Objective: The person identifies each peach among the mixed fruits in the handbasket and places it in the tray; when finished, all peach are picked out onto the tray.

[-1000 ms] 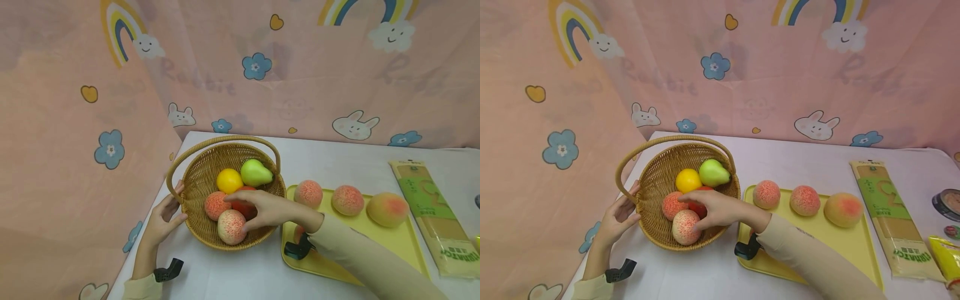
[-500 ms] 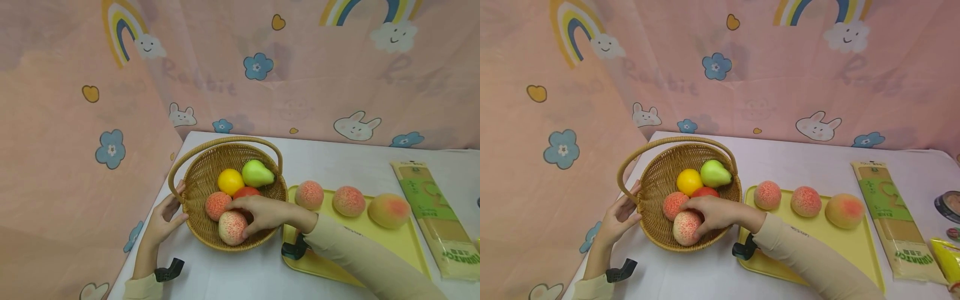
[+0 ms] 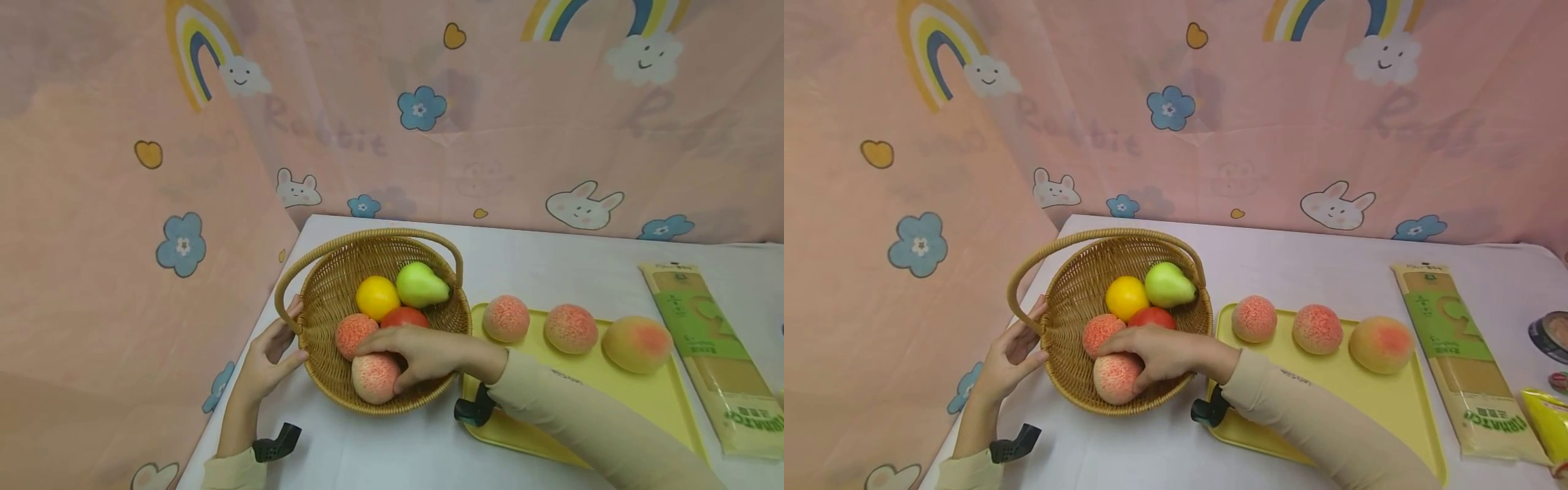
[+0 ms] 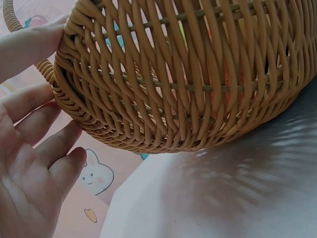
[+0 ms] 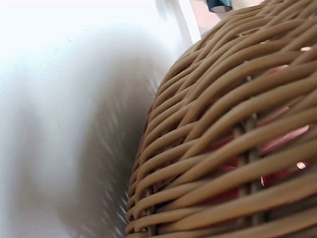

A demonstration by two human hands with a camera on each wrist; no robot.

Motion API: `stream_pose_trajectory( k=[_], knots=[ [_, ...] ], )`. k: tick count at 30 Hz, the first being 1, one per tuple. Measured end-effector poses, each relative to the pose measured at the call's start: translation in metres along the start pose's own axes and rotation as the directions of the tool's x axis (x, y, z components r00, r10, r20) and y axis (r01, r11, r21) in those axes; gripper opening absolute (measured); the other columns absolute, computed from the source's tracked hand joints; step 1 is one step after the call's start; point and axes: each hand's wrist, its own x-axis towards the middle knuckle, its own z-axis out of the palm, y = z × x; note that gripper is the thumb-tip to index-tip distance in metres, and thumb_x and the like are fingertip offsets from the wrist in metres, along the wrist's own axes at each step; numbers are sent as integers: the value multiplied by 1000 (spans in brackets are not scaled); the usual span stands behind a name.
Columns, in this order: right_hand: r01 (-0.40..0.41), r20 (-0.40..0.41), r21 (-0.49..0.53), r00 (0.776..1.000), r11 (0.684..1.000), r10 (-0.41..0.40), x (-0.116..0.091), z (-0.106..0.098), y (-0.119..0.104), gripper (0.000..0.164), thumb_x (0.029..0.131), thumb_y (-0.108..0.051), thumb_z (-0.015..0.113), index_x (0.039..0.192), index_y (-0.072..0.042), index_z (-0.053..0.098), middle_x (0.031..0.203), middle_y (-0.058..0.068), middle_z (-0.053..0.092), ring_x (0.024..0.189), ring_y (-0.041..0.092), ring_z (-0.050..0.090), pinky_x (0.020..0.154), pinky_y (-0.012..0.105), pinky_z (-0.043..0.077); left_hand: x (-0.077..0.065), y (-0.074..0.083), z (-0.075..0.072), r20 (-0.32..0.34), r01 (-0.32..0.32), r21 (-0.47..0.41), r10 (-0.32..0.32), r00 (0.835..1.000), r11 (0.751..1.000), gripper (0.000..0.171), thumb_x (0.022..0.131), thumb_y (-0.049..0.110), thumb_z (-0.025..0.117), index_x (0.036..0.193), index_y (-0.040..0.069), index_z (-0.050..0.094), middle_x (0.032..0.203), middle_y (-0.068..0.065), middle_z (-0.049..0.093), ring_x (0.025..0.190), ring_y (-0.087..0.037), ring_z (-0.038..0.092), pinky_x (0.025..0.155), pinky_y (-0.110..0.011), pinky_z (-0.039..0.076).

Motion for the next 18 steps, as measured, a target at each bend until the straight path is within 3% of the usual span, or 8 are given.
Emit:
stream_pose_trajectory(
  k=[9,18],
  knots=[
    [30,-10,-42,999,999,-30,4,4,2,74,74,-10,79,140,-16,47,144,-6,46,134,11,39,114,35,32,1,-4,-1,18,-43,-32,43,999,999,70,78,-15,63,142,-8,34,153,-27,20,141,-17,31,111,-20,30],
    [72,-121,-31,990,997,-75,0,-3,-1,65,75,-23,79,134,-17,51,137,-1,49,126,15,45,105,35,41,2,-5,-2,17,-40,-35,41,999,999,69,79,-15,62,142,-9,33,153,-27,20,141,-15,30,111,-19,30]
  ],
)
